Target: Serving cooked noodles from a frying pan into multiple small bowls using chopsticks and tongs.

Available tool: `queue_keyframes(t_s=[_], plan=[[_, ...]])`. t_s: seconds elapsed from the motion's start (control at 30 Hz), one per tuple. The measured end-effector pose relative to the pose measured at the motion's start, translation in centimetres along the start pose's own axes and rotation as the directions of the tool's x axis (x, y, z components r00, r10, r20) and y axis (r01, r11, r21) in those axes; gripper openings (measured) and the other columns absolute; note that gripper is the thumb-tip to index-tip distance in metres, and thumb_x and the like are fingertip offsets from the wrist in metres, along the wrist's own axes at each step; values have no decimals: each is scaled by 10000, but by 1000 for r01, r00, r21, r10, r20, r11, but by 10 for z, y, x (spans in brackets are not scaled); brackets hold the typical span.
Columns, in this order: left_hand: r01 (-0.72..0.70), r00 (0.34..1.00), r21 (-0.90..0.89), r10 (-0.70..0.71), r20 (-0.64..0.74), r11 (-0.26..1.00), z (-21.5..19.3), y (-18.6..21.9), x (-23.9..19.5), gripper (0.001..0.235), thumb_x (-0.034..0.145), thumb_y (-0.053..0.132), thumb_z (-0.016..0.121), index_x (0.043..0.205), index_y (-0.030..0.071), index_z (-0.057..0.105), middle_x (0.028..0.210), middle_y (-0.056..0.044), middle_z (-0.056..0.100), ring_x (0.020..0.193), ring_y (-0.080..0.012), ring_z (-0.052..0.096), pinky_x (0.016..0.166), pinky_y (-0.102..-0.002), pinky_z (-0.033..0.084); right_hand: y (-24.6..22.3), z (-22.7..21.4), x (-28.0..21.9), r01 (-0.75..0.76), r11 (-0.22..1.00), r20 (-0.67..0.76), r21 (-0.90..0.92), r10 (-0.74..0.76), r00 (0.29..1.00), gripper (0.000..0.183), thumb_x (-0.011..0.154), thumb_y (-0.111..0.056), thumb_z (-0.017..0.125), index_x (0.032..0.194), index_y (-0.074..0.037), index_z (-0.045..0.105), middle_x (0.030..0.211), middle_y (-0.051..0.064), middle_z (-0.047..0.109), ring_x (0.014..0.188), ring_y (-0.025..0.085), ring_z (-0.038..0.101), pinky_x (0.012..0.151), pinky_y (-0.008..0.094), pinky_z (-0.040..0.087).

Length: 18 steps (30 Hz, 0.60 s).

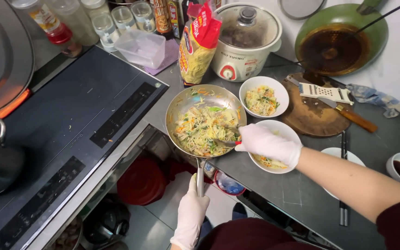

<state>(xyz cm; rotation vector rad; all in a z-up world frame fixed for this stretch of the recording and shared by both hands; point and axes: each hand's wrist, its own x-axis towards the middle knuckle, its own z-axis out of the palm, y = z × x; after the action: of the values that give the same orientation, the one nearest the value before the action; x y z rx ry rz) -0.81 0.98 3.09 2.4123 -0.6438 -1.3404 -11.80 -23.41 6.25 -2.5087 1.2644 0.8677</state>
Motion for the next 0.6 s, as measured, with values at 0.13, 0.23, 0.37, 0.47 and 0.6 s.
queue_keyframes(t_s=[0.13,0.23,0.37,0.47,0.6], plan=[[-2,1000,-8,2,-5,1000,0,0,2,885,792,135,482,1602,394,240,1048,-130,746,876,-319,694,791,-416,541,-8,22,18,48,998,-72,32,-46,996,399,964,-536,621,1038,-144,607,1030,108,723,933,357,707,777,493,571],[26,1000,4,-26,9,1000,1,0,4,905,795,135,476,1615,414,214,1055,-126,739,886,-315,688,787,-410,542,-6,-26,-28,12,965,45,261,-25,999,370,901,-506,596,774,-162,546,665,27,570,580,192,496,562,340,337],[-1,1000,-19,1,-9,1000,5,-4,6,892,783,129,476,1604,396,251,1066,-145,740,897,-347,696,804,-428,539,-22,-90,-95,-110,972,191,207,71,979,522,820,-676,538,1038,-229,697,1020,1,754,920,201,685,803,318,465],[-9,1000,-7,9,-14,1000,5,-4,6,878,786,136,484,1591,405,263,1040,-145,736,890,-351,691,806,-437,539,-31,-74,-70,-16,960,230,279,-51,972,565,823,-571,604,1287,-258,686,1251,3,729,1068,228,675,917,349,486],[-6,1000,0,6,-15,1000,4,-4,7,890,783,144,487,1601,400,247,1064,-145,737,907,-351,692,820,-433,539,-40,-21,-18,9,999,121,32,-12,993,574,892,-547,725,1182,-65,608,1086,120,734,949,315,733,812,418,580]])
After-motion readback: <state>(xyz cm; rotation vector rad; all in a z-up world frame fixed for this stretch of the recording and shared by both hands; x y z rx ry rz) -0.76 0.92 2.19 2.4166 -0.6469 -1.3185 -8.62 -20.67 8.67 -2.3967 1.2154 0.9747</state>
